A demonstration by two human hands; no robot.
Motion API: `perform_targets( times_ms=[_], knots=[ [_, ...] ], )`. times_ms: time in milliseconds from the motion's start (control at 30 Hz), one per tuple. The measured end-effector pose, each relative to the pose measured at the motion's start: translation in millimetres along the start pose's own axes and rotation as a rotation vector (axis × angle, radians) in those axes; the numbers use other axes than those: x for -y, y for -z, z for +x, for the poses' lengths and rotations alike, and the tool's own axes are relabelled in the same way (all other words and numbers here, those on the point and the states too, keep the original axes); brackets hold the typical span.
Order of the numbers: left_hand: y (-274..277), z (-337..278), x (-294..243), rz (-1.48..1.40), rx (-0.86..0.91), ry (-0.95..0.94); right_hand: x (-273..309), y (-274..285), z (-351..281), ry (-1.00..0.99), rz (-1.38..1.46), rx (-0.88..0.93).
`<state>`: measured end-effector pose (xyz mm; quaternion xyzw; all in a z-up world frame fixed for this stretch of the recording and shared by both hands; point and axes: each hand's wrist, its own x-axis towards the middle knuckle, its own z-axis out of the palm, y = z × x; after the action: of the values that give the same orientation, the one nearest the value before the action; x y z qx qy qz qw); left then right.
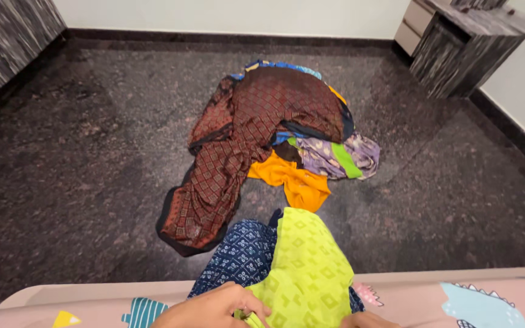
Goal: The person folds a lime green cloth and places it on a bed, then picks up a patterned maroon cloth from a pile on the floor and folds it by hand.
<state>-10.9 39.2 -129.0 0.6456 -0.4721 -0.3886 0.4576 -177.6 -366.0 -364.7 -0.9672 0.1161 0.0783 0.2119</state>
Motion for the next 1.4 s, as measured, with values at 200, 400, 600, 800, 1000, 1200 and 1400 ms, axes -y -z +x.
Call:
perform_targets(
  times_ms=[200,400,600,800,1000,1200,1400],
  knots=[
    [40.4,50.4,-6.3,0.080,0.156,0.115,-34.8,-11.1,34.1,-0.152,0.071,-0.102],
    [58.8,169.2,28.6,-0.659,0.021,0.243,-38.4,3.7,32.1,-0.238,0.200,-0.131],
    [37.4,168.8,97.0,-1.255,0.136,0.238,-81.4,7.4,13.3,-0.328,0.460,-0.152],
    [29.1,139.3,96.0,-1.067,0.013,0.112,-87.9,6.8,8.5,-0.289,1.029,-0.210],
    [8.3,135.4,68.6,-0.650,-0.266,0.135,-51.2,59.6,8.6,-0.242,1.127,-0.145],
    [34.5,161.4,43.4,-0.501,-0.509,-0.137,-1.0,141.7,-4.9,0.328,0.901,-0.658],
    [22.7,145.5,45.2,-0.001,-0.332,-0.164,6.3,116.7,-10.5,0.064,0.277,-0.160]
  ],
)
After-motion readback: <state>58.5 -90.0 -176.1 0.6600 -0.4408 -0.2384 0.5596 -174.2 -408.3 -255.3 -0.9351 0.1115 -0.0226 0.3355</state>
